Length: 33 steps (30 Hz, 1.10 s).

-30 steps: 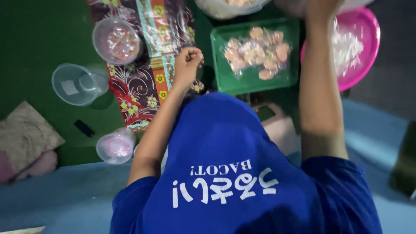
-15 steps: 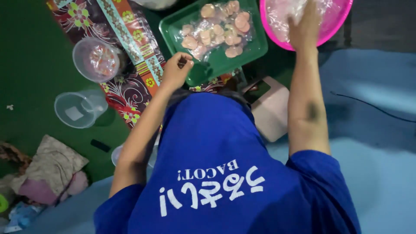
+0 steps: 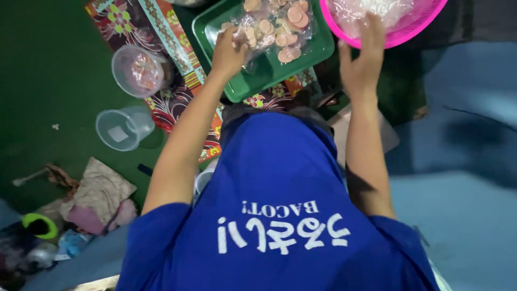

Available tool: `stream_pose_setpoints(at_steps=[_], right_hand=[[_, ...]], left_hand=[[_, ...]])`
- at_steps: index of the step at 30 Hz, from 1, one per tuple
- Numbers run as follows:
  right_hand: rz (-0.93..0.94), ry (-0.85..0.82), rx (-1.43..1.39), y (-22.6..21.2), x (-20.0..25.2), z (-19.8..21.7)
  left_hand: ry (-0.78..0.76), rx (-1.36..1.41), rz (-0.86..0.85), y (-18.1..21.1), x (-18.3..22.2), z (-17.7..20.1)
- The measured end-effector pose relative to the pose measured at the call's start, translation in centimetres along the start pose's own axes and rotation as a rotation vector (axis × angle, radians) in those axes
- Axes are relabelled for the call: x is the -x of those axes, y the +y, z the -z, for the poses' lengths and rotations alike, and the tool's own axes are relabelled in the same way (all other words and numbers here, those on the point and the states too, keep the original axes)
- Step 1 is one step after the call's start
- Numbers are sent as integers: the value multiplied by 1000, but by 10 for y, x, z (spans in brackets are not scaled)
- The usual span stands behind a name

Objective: Packaging food slices into individual plastic bags and transferring items between containers

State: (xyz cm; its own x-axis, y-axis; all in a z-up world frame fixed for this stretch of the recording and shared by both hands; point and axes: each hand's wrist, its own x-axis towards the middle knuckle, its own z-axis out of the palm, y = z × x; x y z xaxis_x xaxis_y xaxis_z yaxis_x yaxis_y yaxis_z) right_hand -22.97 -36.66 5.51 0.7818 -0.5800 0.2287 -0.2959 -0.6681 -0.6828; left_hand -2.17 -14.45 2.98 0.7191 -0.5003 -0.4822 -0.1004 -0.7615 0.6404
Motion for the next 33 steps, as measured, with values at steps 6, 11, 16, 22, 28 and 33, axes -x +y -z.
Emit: stream_pose_setpoints(at_steps=[6, 11, 16, 22, 28, 33], right_hand=[[0, -23, -106, -2, 72, -7], [-256, -19, -97, -7, 103, -8], [-188, -47, -241, -50, 77, -32], [49, -203, -446, -79, 32, -82], [14, -379, -358, -69, 25, -105], [84, -69, -73, -65, 40, -116]], left_hand=[[41, -68, 28, -61, -77, -35], [9, -70, -39, -64, -76, -26], [49, 76, -316, -63, -35, -15], [-143, 154, -328, -34, 36, -8], [-55, 207, -266, -34, 66, 4], [26, 233, -104, -54, 61, -18]])
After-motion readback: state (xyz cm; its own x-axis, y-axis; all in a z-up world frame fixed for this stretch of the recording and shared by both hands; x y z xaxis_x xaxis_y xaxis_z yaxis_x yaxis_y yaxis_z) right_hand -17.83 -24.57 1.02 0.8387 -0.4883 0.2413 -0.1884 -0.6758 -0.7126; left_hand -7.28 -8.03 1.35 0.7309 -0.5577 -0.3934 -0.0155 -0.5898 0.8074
